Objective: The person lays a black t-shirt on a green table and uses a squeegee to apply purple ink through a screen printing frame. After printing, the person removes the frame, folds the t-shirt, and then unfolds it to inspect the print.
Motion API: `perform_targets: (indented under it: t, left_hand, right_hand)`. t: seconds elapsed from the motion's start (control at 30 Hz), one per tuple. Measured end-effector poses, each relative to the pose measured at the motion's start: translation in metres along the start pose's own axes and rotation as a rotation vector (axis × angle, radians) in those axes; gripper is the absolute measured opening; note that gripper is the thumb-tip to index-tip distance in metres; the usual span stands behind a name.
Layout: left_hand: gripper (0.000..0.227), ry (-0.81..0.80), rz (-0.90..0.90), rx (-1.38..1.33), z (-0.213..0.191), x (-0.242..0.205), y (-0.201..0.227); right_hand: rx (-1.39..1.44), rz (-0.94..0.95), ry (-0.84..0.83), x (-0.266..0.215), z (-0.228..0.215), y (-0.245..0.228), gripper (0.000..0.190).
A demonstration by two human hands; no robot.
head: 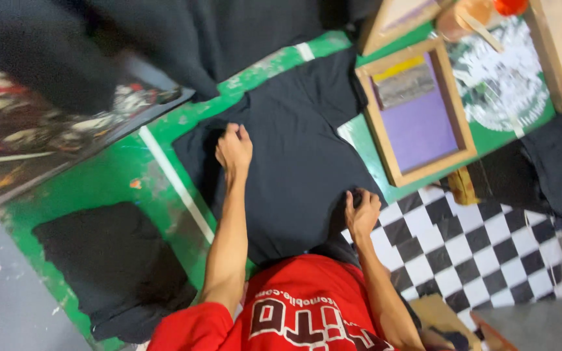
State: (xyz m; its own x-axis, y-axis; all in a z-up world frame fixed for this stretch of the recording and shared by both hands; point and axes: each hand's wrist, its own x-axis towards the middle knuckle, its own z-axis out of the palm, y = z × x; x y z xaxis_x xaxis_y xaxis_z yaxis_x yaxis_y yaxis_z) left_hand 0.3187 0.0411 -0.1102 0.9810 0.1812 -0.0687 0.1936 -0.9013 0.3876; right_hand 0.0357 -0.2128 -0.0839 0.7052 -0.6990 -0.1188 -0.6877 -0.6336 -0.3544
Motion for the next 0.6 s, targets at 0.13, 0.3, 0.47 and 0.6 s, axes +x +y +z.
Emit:
perform_targets:
  t: [0.13,0.3,0.47,0.6]
  left_hand:
    - [0.023,-0.117,-0.031,-0.038,0.019,0.043,0.074]
    - [0.036,-0.229,0.120,0.025,0.064,0.077,0.121]
    - [0.029,-0.314,0.106,0.048,0.090,0.103,0.122]
    - [0.013,-0.399,0.066,0.038,0.095,0.113,0.120]
  right_hand:
    - [0.069,0.069,0.098,-0.018,-0.009,0.017,0.024]
    - [-0.032,-0.034,0.238,-0.019,-0.002,0.017,0.010]
    - [-0.138,-0.098,0.196,-0.019,0.000,0.026,0.014]
    - [-0.158,-0.132,0.111,-0.033,-0.010,0.030,0.019]
